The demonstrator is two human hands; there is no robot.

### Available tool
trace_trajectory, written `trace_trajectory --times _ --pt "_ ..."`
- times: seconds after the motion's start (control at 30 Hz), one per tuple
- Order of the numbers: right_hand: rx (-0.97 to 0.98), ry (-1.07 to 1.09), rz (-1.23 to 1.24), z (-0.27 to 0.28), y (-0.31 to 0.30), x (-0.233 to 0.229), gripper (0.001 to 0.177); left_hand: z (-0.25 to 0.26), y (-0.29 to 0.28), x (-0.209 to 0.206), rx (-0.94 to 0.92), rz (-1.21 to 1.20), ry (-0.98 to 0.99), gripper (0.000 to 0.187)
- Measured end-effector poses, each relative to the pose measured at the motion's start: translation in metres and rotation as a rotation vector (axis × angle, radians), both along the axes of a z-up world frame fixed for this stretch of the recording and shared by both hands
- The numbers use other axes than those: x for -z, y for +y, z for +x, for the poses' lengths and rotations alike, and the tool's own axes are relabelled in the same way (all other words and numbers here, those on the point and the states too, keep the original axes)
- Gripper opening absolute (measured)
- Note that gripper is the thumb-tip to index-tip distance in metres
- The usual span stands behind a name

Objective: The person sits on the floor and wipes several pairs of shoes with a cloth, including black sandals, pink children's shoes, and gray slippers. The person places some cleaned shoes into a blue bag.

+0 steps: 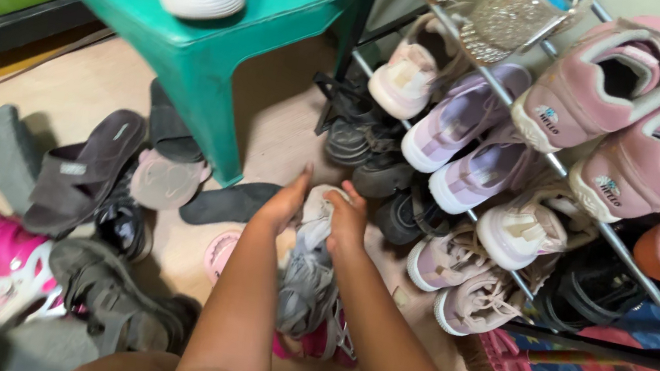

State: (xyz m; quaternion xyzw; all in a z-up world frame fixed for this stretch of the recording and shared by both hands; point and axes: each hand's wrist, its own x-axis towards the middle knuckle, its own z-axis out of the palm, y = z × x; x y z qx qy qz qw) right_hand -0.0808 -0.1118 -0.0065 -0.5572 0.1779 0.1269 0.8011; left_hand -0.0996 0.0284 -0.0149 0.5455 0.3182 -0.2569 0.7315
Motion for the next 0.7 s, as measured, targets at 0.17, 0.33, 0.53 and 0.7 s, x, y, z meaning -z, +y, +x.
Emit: trace_trajectory --times 0.17,0.33,0.53,0.7 --pt "-0.154 -0.224 -0.258 -0.015 -0.007 0.021 0.051 -0.075 0.014 0.04 0.167 -0.299 0.113 0.074" --pt "-1.03 -0.185 -0.259 -0.043 0.005 0.014 0.052 -0.13 0.044 0.037 -0.194 -0.397 -0.384 0.022" --pt "-1.082 -0.277 -0.484 -0.094 0.037 -0.024 0.044 -0.202 0.078 0.004 -0.555 0.06 -0.489 0.032" --pt "-0.906 -0.3 -0.334 -0.104 0.069 -0.065 0.045 -0.273 0.095 -0.034 -0.909 1.377 0.089 0.021"
